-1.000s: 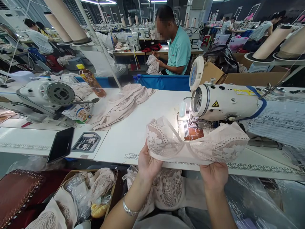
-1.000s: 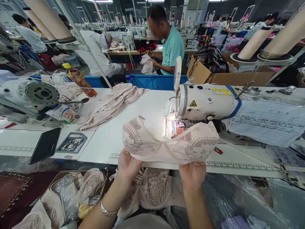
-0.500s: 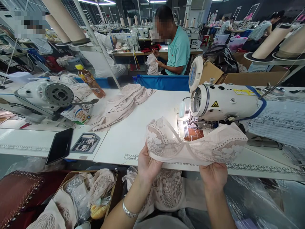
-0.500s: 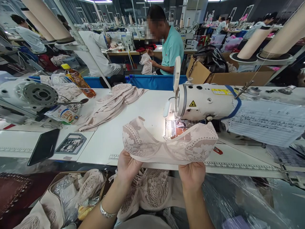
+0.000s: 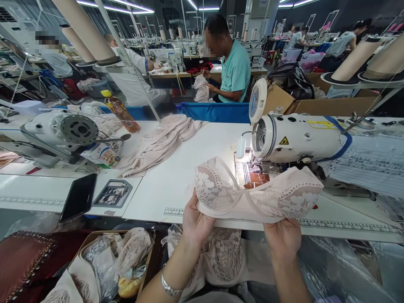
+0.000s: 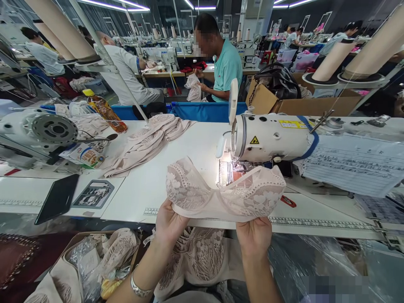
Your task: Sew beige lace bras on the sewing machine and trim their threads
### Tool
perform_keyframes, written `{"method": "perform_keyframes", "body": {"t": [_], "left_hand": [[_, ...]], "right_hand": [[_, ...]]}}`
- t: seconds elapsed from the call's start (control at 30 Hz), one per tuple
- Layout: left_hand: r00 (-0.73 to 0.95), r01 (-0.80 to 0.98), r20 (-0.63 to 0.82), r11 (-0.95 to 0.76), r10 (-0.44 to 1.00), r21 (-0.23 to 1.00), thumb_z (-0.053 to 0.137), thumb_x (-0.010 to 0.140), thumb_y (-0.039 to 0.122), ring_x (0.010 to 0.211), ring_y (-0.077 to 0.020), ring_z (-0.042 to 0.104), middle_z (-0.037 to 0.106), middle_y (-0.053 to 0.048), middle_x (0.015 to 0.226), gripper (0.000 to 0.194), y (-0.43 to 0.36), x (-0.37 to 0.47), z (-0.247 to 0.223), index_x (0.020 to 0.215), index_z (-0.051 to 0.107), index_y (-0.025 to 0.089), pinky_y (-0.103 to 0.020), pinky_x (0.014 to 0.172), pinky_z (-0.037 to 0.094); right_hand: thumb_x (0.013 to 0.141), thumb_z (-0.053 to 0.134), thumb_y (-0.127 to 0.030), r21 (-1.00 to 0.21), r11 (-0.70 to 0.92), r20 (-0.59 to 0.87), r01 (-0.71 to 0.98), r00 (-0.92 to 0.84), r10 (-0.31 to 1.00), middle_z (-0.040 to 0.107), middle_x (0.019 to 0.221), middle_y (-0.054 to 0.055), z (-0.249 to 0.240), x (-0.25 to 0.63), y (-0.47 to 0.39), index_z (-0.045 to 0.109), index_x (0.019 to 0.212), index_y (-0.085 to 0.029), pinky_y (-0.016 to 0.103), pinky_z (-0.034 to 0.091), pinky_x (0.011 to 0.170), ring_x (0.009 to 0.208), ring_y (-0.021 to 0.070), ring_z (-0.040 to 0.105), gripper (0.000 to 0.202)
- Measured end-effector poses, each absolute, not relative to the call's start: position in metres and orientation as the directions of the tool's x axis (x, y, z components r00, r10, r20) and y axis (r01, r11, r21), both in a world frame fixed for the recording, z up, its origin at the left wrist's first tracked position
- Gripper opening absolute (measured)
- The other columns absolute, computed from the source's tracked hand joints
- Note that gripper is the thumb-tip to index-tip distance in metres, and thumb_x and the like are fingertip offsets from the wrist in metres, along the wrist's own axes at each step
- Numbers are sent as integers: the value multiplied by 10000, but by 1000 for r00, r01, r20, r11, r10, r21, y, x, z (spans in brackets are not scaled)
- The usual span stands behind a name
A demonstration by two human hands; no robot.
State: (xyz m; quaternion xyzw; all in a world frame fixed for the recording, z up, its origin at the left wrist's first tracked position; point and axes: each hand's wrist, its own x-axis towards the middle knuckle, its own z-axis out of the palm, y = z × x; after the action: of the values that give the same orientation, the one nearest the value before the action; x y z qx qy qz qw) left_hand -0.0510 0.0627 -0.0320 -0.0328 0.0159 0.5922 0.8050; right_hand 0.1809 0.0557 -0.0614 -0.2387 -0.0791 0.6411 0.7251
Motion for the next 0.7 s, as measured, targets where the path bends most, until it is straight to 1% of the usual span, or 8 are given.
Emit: {"method": "perform_keyframes", "body": {"t": [0.1, 0.17, 0.3, 0.43, 0.53, 0.7], "left_hand": [[297, -955, -47, 296, 954, -23, 212, 1091, 393, 1330, -156, 570, 570, -177, 1431, 615, 63, -51, -34, 1597, 157, 48, -250, 1209, 293], [301, -954, -42, 300, 953, -21, 210, 1091, 390, 1320, -147, 578, 578, -171, 1424, 611, 63, -52, -35, 1598, 163, 51, -238, 1205, 296], [294, -956, -71, 292, 953, -39, 201, 1092, 391, 1276, -147, 616, 615, -180, 1382, 608, 62, -51, -36, 1579, 249, 31, -224, 1185, 327], [277, -961, -98, 275, 956, -37, 194, 1090, 367, 1248, -162, 639, 621, -175, 1377, 585, 60, -50, -34, 1558, 328, 43, -239, 1161, 374], [272, -962, -117, 267, 955, -54, 209, 1087, 362, 1264, -176, 628, 614, -179, 1388, 582, 59, -49, -34, 1549, 349, 37, -247, 1146, 398], [277, -960, -155, 264, 948, -96, 236, 1079, 373, 1280, -182, 617, 613, -188, 1388, 597, 59, -50, -37, 1544, 346, 16, -244, 1143, 404]], "right_hand": [[912, 510, -162, -444, 54, -187, -894, 151, 971, 736, 1238, 17, -62, 182, 56, 719, 1208, -301, 310, 557, 980, 1166, 138, 676, 388], [910, 538, -181, -443, 60, -190, -895, 158, 969, 738, 1235, 17, -64, 182, 55, 705, 1234, -306, 334, 539, 1009, 1179, 147, 669, 385], [926, 554, -231, -447, 74, -203, -891, 182, 962, 733, 1245, 30, -67, 180, 54, 696, 1252, -304, 405, 512, 1049, 1195, 174, 662, 363], [931, 529, -215, -458, 59, -255, -887, 194, 947, 733, 1247, 34, -66, 179, 52, 695, 1252, -290, 381, 518, 1044, 1194, 167, 662, 369], [936, 506, -207, -444, 32, -301, -895, 183, 936, 734, 1245, 42, -64, 180, 51, 703, 1240, -274, 349, 536, 1019, 1170, 159, 675, 369], [923, 513, -195, -423, 25, -266, -906, 150, 952, 734, 1245, 31, -67, 181, 51, 708, 1223, -279, 397, 508, 1053, 1192, 162, 663, 368]]}}
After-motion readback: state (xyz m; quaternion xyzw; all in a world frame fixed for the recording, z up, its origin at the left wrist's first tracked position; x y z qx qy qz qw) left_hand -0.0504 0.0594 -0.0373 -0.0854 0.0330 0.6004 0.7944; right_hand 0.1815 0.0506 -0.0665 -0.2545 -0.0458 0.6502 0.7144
